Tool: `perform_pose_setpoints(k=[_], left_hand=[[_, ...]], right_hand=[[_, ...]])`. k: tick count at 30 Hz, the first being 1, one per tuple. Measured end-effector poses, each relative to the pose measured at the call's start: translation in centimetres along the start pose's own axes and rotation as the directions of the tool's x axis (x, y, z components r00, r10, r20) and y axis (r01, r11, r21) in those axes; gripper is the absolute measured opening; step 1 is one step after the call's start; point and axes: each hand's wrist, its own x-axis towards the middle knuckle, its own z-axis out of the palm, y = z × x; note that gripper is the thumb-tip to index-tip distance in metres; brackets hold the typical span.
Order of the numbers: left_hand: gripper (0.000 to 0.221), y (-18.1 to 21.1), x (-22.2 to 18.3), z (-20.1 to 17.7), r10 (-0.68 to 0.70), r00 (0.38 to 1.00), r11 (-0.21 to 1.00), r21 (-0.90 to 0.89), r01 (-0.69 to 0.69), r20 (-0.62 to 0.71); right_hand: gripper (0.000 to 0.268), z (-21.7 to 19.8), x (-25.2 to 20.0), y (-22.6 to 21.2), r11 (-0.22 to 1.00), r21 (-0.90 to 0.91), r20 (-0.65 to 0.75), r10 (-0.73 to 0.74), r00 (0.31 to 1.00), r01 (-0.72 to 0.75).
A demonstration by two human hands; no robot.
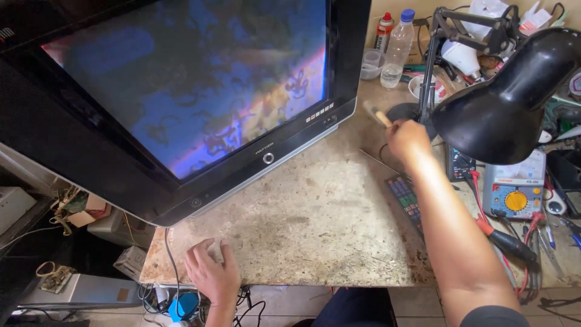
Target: Testing and adjusting a CRT television using a remote control and manual adjustments to internal components on a repair bench.
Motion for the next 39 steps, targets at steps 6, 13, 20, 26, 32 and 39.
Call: perform_pose_setpoints(k=[6, 13, 20, 26, 32, 39], left_hand=[[0.025, 0.1, 0.1, -0.1, -0.003, 1.000, 1.000, -0.007, 0.003, -0.009], [0.024, 0.1, -0.1, -0.1, 0.021, 1.000, 0.999, -0.046, -0.022, -0.022], [0.023, 0.8, 0.4, -0.8, 0.058, 0.996, 0.996, -0.069, -0.063, -0.063], [0.020, 0.5, 0.2, -0.6, 0.015, 0.999, 0.998, -0.059, -0.017, -0.034], [0.021, 0.2, -0.1, -0.4, 0.016, 1.000, 0.999, -0.048, -0.016, -0.008], [0.026, -0.3, -0.3, -0.3, 0.020, 0.999, 0.999, -0.025, -0.020, -0.031]], right_hand=[[0.033, -5.1, -5.3, -3.5, 0.989, 0.086, -0.070, -0.117, 0.991, 0.123], [0.063, 3.9, -4.1, -8.4, 0.833, -0.454, -0.027, -0.367, 0.930, 0.316], [0.030, -0.8, -5.6, -9.0, 0.929, -0.048, -0.087, -0.369, 0.925, 0.366], [0.036, 0.5, -4.0, -6.4, 0.985, -0.103, -0.144, -0.155, 0.977, 0.141], [0.040, -2.5, -3.7, -7.7, 0.965, -0.021, 0.090, -0.260, 0.961, 0.262], [0.037, -5.9, -4.8, -7.3, 0.934, 0.089, 0.046, -0.350, 0.936, 0.345]])
